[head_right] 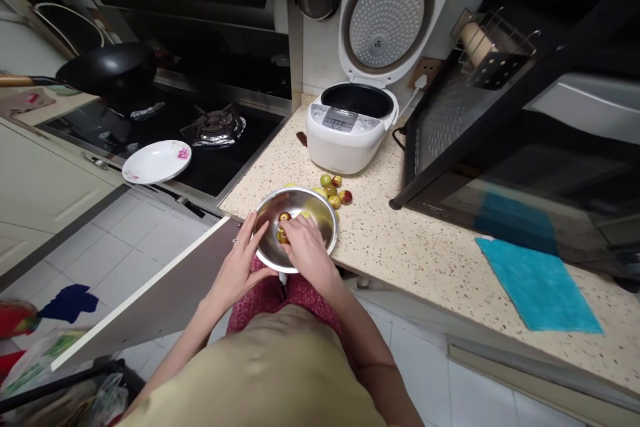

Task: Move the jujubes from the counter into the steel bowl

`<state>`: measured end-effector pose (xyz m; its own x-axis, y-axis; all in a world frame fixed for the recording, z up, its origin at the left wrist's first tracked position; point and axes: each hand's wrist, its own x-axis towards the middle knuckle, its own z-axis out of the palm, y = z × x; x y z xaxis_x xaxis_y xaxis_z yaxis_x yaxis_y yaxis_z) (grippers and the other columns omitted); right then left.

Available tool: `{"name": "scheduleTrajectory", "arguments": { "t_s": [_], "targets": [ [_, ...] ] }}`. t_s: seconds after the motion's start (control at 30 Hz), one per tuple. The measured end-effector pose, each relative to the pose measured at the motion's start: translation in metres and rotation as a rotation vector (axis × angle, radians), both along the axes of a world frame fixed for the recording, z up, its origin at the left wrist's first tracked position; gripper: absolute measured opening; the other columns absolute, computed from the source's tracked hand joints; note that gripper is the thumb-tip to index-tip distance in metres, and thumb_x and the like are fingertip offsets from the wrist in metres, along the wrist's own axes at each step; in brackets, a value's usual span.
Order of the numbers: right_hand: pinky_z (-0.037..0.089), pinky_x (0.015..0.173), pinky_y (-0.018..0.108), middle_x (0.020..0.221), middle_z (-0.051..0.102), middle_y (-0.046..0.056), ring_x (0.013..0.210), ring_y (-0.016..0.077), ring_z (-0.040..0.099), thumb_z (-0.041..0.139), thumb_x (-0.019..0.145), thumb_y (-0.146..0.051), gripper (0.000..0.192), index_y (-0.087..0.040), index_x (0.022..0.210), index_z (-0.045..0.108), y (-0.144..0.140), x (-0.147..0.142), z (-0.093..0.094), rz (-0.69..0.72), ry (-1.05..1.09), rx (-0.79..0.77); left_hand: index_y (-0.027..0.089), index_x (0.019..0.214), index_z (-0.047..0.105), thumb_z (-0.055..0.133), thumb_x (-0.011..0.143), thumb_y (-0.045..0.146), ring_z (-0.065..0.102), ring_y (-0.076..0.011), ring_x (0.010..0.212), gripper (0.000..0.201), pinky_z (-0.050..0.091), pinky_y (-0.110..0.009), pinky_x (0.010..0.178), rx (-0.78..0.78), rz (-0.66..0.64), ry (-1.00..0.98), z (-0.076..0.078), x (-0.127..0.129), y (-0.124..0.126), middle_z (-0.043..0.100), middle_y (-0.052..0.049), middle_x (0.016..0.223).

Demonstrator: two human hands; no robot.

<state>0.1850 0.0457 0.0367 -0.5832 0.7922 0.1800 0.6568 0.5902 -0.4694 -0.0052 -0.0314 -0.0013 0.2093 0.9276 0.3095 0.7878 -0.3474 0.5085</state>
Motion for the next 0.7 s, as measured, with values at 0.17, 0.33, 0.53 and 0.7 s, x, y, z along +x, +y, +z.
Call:
{"name": "scheduleTrajectory", "arguments": {
  "t_s": [0.17, 0.33, 0.53, 0.7],
  "targets": [
    [0.047, 0.094, 0.043, 0.102, 0.075, 0.009, 0.101, 0.0296, 0.066, 0.073, 0.081, 0.0, 0.033, -0.019, 0.107, 0.066, 0.006, -0.005, 0.002, 0.055, -0.146, 0.031, 0.033, 0.169, 0.007, 0.064, 0.094, 0.061, 0.014, -0.0389, 0.163, 0.099, 0.033, -0.062, 0.125, -0.022, 0.006, -0.009, 0.001, 0.0, -0.001, 0.01, -0.019, 0.177],
    [0.044, 0.098, 0.041, 0.105, 0.077, 0.009, 0.105, 0.0292, 0.067, 0.076, 0.081, -0.001, 0.033, -0.017, 0.109, 0.067, 0.007, -0.006, 0.002, 0.037, -0.162, -0.015, 0.033, 0.17, 0.006, 0.064, 0.095, 0.06, 0.014, -0.0386, 0.163, 0.098, 0.035, -0.062, 0.124, -0.002, 0.002, 0.001, 0.0, 0.0, -0.001, 0.011, -0.018, 0.177],
    [0.045, 0.098, 0.042, 0.108, 0.077, 0.008, 0.107, 0.0272, 0.067, 0.077, 0.089, -0.012, 0.027, -0.018, 0.114, 0.068, 0.013, 0.012, 0.003, -0.035, 0.026, -0.021, 0.033, 0.17, 0.006, 0.064, 0.095, 0.058, 0.015, -0.0386, 0.163, 0.098, 0.034, -0.062, 0.124, 0.029, -0.005, 0.017, 0.001, 0.0, 0.0, 0.01, -0.016, 0.177],
    [0.045, 0.103, 0.046, 0.114, 0.075, 0.008, 0.109, 0.0268, 0.067, 0.06, 0.102, -0.022, 0.015, -0.02, 0.113, 0.069, 0.025, 0.041, 0.004, -0.168, 0.169, 0.121, 0.033, 0.17, 0.006, 0.064, 0.094, 0.059, 0.014, -0.0389, 0.163, 0.099, 0.034, -0.063, 0.124, 0.039, -0.003, 0.028, -0.001, 0.0, 0.0, 0.01, -0.017, 0.177]
  ]
}}
